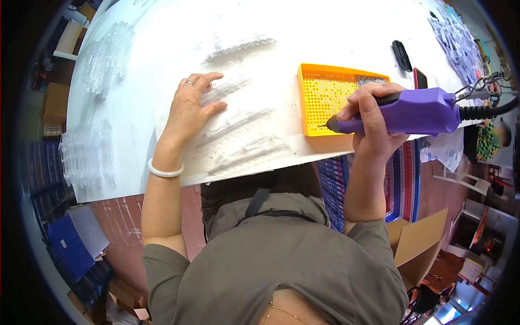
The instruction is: Join small plastic components using a handheld assembly tool at a workshop station.
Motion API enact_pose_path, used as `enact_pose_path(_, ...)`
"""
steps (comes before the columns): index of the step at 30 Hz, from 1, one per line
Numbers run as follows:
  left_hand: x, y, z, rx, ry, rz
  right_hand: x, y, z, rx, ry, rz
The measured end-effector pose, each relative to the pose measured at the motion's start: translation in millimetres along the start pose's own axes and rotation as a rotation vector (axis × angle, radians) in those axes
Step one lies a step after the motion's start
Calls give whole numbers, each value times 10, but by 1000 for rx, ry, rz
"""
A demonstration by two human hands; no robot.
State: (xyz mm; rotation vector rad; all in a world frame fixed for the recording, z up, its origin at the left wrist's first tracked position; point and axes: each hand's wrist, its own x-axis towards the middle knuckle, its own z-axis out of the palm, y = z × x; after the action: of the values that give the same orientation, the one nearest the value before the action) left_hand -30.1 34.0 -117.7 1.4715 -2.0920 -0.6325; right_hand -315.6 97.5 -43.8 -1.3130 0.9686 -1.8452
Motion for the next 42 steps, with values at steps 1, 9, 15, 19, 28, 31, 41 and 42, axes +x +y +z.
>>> enact_pose_path(1,10,-14,20,-7,-10,3,4,37,4,24,-13,-8)
enact_pose_path(9,-116,34,126,290,137,108,-19,154,19,-13,-30,-8)
enact_pose_path(15,-501,411,299,381,121,117,-21,154,50,-33,-40,-25)
enact_pose_path(19,-558,427,396,368,114,119,-42,127,67,-79,-46,-15)
enact_pose_path(28,-594,559,512,405,104,115,-39,160,56,-61,-85,-57)
enact_pose_path(31,-584,555,528,411,105,118,-33,173,11,-132,-203,-90)
enact_pose_path(41,-591,529,478,357,108,111,150,7,161,-18,-109,-166)
enact_pose_path(42,-593,539,474,364,116,108,194,-21,213,85,-86,-182)
